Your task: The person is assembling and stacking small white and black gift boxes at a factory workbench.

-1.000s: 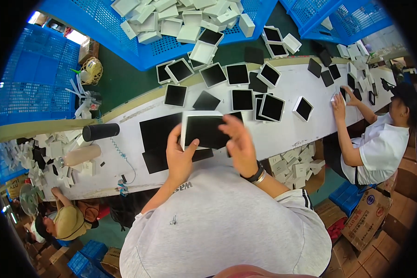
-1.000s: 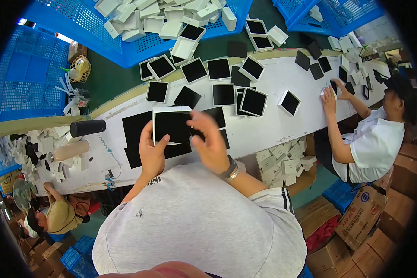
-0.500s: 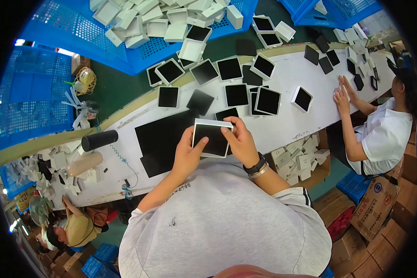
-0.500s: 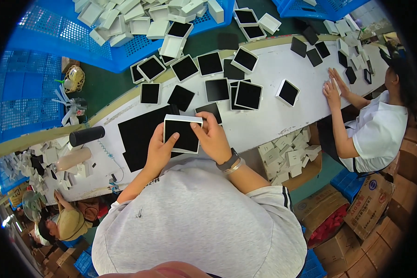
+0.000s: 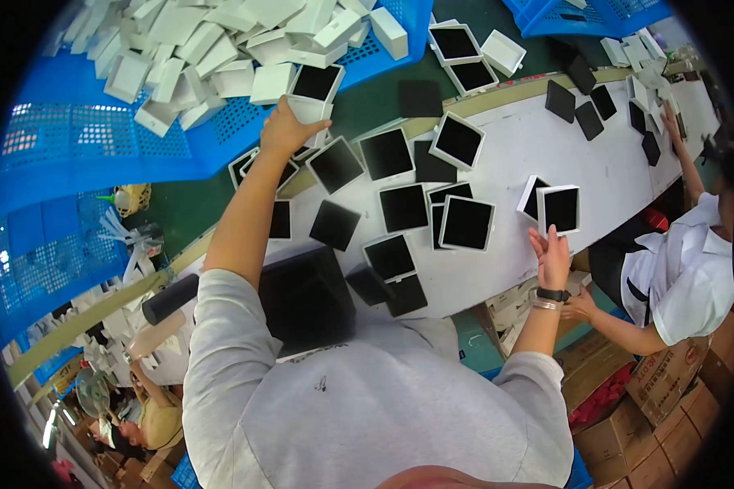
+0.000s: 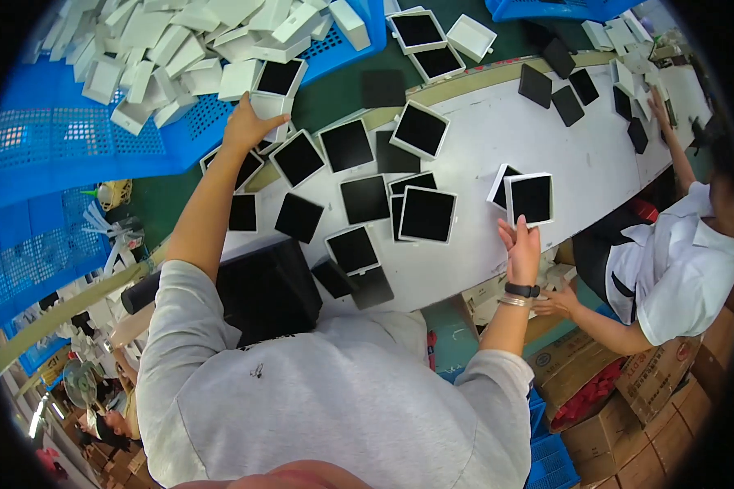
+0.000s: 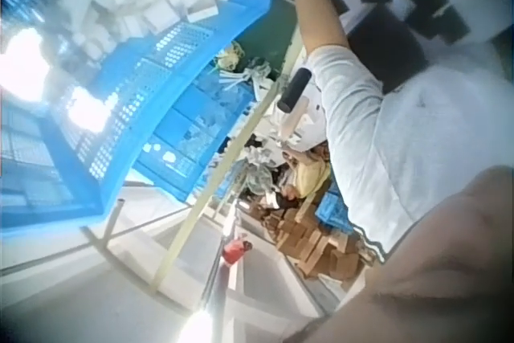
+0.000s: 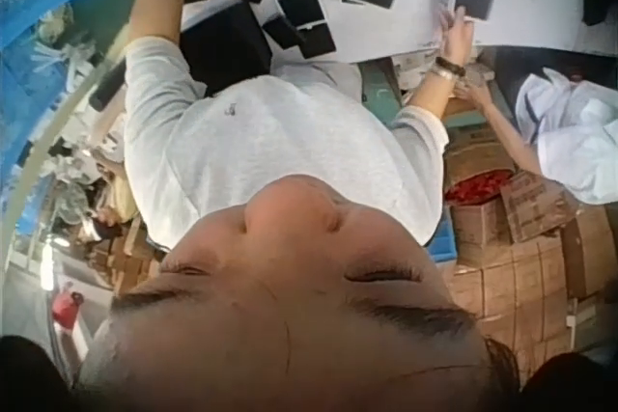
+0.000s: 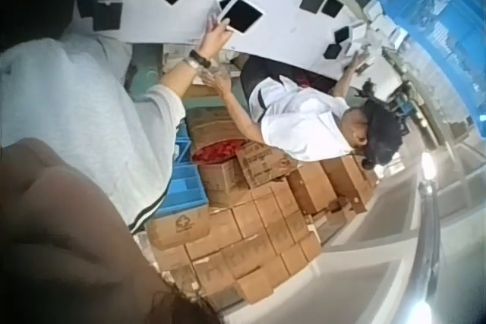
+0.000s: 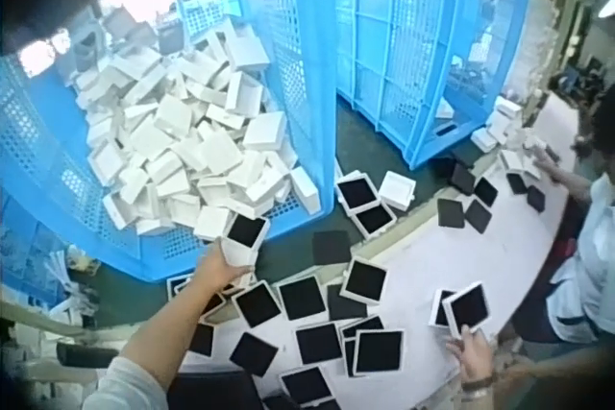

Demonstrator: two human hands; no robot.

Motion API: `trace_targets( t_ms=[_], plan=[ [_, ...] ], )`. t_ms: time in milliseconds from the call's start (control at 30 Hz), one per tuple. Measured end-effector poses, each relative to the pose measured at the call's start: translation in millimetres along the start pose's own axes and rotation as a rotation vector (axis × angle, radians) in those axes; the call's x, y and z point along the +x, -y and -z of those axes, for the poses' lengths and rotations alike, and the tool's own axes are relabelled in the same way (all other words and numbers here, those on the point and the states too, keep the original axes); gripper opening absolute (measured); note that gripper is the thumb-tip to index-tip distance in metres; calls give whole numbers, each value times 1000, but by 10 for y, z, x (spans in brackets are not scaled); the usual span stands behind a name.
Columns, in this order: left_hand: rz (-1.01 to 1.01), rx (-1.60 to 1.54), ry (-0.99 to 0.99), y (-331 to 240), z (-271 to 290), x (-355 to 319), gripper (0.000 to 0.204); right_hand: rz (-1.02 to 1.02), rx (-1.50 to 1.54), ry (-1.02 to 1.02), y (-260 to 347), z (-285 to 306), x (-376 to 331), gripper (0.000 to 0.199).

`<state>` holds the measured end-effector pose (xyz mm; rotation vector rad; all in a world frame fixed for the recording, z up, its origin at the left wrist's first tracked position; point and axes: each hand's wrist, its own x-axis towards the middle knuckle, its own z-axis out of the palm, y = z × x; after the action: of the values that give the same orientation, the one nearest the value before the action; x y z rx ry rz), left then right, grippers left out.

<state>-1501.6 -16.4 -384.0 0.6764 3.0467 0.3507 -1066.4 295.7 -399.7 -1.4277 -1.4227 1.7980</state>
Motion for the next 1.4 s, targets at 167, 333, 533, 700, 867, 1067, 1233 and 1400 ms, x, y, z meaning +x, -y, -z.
trace_targets(
  t_ms=[167, 333, 533, 700, 867, 1067, 1233, 1400],
  plan=[
    [62, -107, 102, -170, 230, -141, 98, 507, -1051, -462, -26, -80, 240, 55],
    [-161, -443, -25, -342, 1091, -1189, 97, 921, -524, 89, 716, -2023, 248, 30],
    [89, -77, 177, -131, 1508, -2511, 95, 1095, -1155, 740, 467, -4182, 414, 27],
    [451, -336, 161, 127, 1354, -3397, 92, 1351, -1095, 443, -62, -4586, 35, 16],
    [383, -408, 139, 643, 1071, -3629, 56, 1217, -997, 580, 682, -3022, -439, 11],
    [664, -841, 127, 785, 1068, -3554, 9, 1002, -944, 151, 779, -1037, -150, 14],
    [750, -1151, 105, 691, 1306, -3399, 24, 1062, -848, 150, 453, -772, -537, 33],
    [831, -1470, 109, 443, 1413, -3320, 33, 255, -795, 522, -628, -887, -1586, 45]
  ],
)
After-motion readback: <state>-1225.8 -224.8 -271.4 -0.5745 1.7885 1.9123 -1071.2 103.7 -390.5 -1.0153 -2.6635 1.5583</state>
